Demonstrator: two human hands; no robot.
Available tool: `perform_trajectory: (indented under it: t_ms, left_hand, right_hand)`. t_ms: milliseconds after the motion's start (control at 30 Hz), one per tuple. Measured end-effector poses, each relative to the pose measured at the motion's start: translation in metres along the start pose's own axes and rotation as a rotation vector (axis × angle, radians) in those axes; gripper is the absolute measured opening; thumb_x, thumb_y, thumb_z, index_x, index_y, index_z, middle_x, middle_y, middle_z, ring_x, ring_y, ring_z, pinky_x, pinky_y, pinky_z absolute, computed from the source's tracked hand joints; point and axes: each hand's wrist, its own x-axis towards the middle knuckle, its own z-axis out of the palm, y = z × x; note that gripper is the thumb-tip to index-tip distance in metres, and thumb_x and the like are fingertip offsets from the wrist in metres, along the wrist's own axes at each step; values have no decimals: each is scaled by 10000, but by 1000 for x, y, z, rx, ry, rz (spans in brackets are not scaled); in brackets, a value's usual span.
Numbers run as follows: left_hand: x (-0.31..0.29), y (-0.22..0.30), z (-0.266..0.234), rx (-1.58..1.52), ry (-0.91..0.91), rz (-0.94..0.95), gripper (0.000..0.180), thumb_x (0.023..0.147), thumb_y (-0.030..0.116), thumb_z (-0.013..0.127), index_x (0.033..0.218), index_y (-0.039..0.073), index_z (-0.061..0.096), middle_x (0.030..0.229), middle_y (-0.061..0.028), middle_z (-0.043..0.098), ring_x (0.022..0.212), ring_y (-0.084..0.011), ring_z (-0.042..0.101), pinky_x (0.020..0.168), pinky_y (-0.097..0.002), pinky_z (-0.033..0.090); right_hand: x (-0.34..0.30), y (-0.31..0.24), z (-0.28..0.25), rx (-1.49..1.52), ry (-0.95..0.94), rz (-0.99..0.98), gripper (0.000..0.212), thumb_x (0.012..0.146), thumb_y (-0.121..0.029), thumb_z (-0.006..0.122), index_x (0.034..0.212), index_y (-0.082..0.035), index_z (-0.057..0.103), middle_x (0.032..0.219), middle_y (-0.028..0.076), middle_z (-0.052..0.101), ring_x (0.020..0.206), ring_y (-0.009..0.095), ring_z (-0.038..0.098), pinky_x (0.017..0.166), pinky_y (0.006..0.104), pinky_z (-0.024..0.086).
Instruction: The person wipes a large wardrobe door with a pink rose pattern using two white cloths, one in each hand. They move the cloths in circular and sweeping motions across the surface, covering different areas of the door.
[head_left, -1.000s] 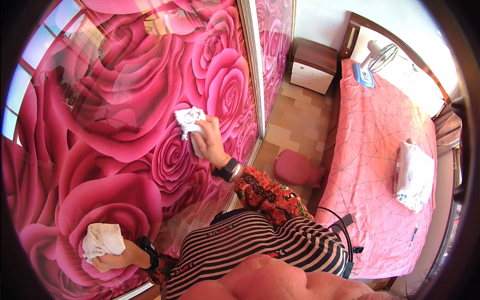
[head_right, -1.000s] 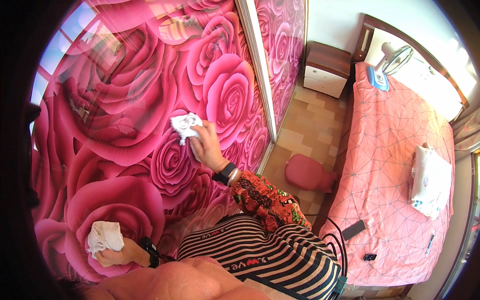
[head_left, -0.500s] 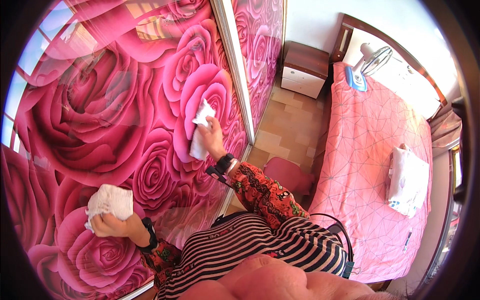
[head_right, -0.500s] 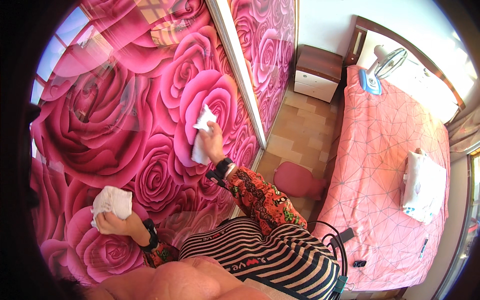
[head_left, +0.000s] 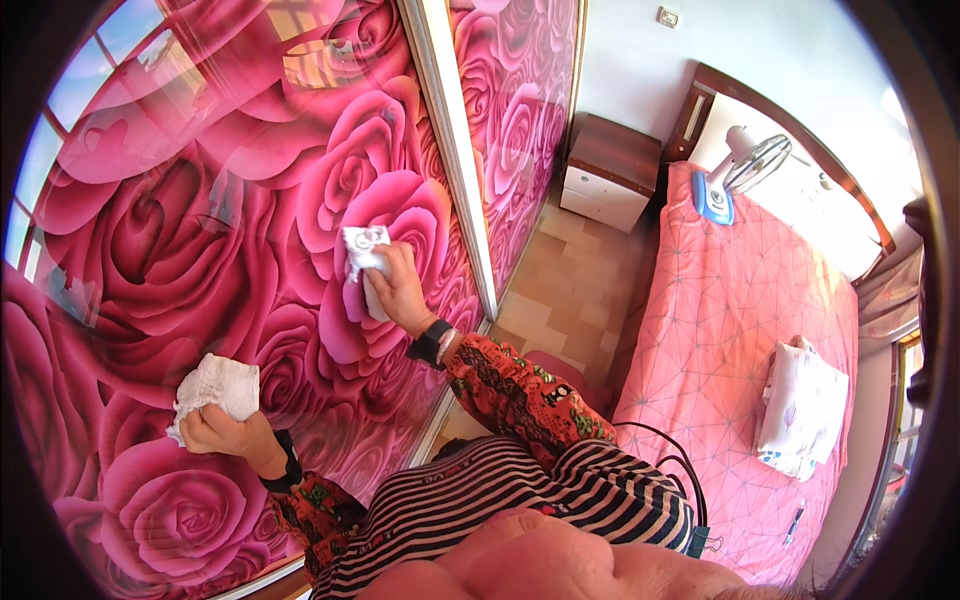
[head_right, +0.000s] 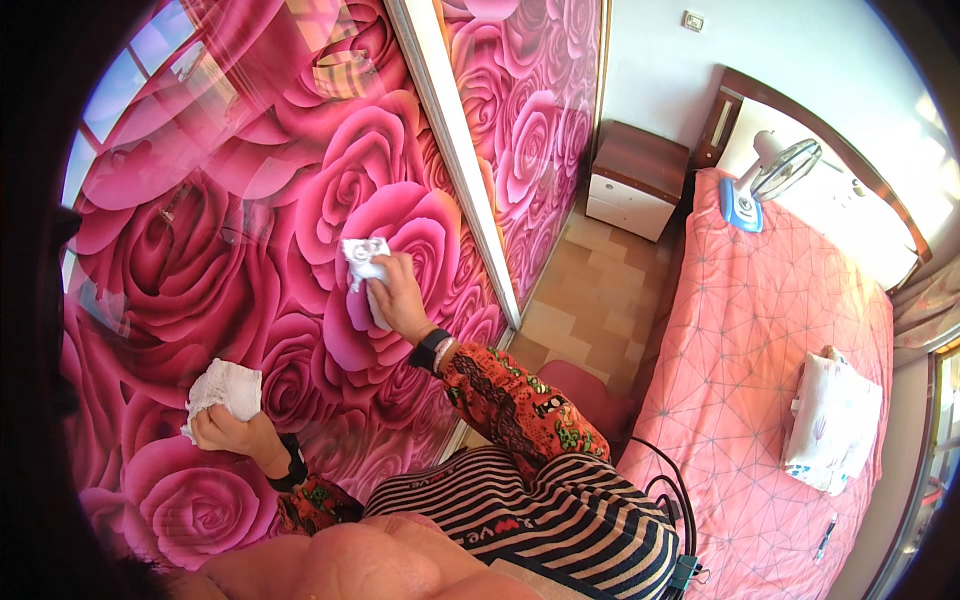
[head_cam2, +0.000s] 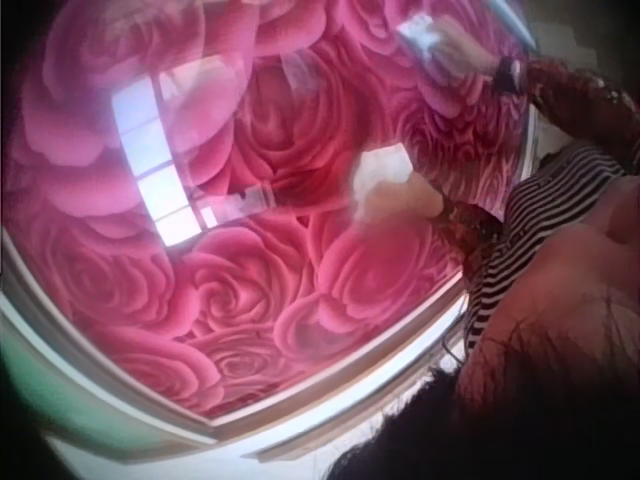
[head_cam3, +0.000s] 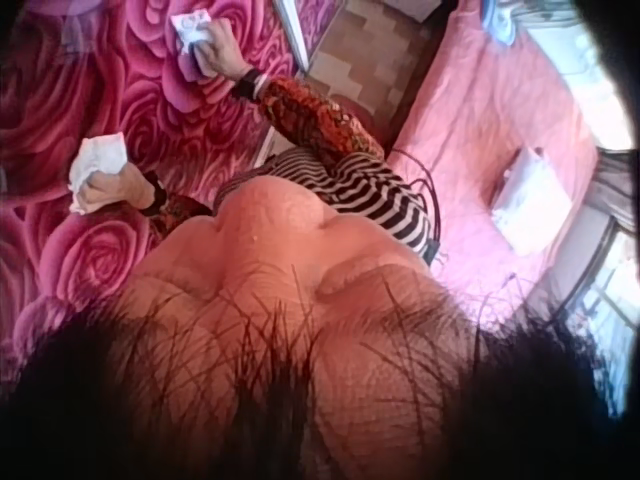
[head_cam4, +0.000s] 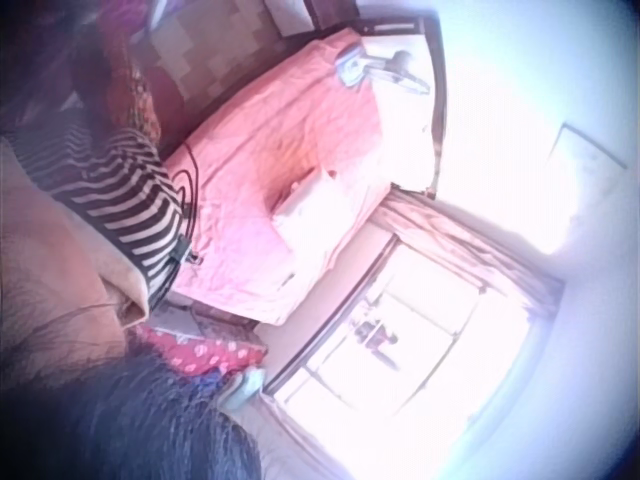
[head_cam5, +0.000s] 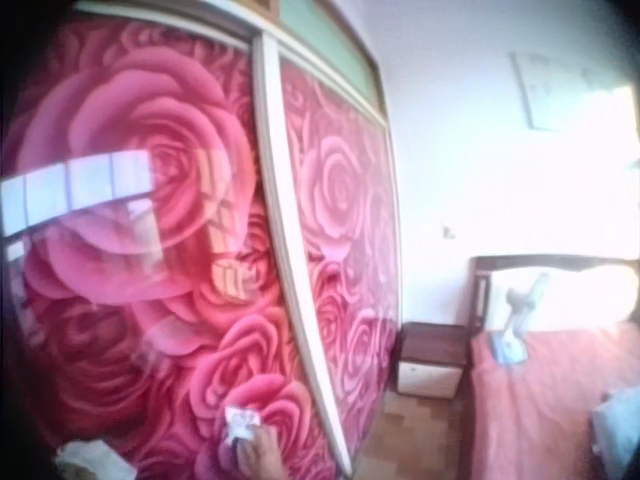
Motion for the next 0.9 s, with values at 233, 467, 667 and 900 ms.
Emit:
perform_trajectory:
  t_ms: [233,467,667,900]
  left_hand:
    - [-5,2,2,80,-2,-15,416,751,291,889,802,17,580,911,-102,541,945,-342,529,801,-472,466]
    - [-24,-14,9,28,8,-26,394,774,356,866,914,43,672,1035,-111,634,1006,-330,572,878,-473,467]
    - [-27,-19,4,209,29,57,394,808,362,839,941,40,655,978,-118,649,950,-327,595,843,-468,489]
    - [-27,-21,1,153,55,67,429,801,373,842,973,32,646,1020,-128,632,1009,-330,559,844,-471,495]
  right_hand:
    - [-44,75,-12,-48,48,353,415,850,-32,702,1215,-31,505,1157,191,508,1111,359,531,990,383,426]
    - [-28,118,-35,128,-115,589,424,810,-19,721,1172,-54,502,1124,183,568,1062,325,584,915,390,480]
    - [29,92,-46,370,36,683,369,829,-9,702,1144,-62,517,1079,125,562,1008,232,579,869,351,488]
    - [127,44,-46,-82,162,155,361,841,-23,690,1183,-31,575,1092,150,533,1026,305,559,913,370,457]
